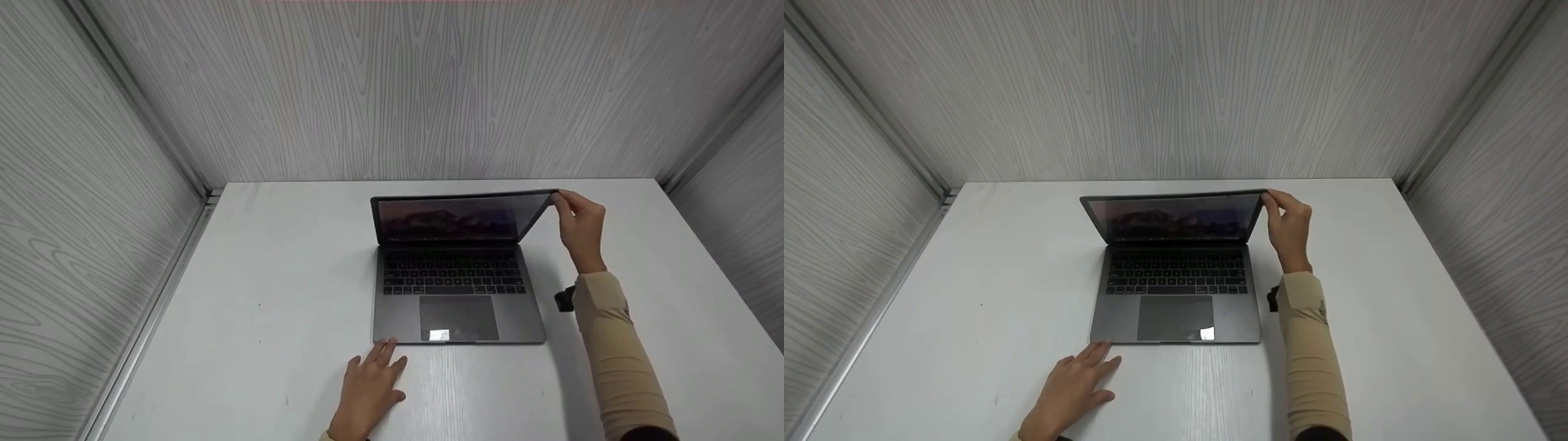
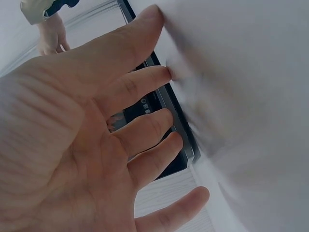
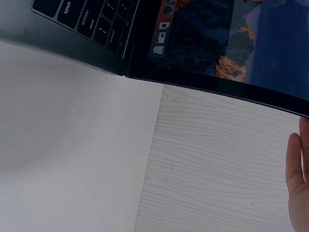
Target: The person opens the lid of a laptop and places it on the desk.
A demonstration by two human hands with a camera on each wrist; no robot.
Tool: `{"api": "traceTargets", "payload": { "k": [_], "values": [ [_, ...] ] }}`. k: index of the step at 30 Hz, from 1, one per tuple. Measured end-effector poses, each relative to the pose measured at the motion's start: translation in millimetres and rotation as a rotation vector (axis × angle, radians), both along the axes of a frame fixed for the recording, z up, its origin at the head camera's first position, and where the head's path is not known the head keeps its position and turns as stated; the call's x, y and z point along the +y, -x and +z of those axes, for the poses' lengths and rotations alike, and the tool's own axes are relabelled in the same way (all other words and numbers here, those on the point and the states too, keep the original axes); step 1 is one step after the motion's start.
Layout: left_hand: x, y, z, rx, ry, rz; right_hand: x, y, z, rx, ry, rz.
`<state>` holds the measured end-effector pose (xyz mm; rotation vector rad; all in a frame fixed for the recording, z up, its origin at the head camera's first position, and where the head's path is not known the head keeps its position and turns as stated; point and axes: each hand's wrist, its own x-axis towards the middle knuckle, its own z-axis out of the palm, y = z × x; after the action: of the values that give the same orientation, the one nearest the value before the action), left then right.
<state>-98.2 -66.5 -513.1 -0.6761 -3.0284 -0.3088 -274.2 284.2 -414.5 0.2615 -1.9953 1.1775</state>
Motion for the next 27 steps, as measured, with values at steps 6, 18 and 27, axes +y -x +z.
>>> {"api": "traceTargets", "payload": {
  "k": [6,18,27],
  "values": [
    [0,-0.8,0.9,0.006,-0.001,-0.002,15,21.6,-19.3,-0.021,0.01,0.0],
    [0,-2.9,1.7,0.018,-0.003,0.001,23,32.2,-44.7,-0.116,-0.029,-0.018],
    [1,-5.3,1.2,0.009,0.014,0.001,23,37.6,-46.3,-0.17,0.038,0.005]
  ]
}}
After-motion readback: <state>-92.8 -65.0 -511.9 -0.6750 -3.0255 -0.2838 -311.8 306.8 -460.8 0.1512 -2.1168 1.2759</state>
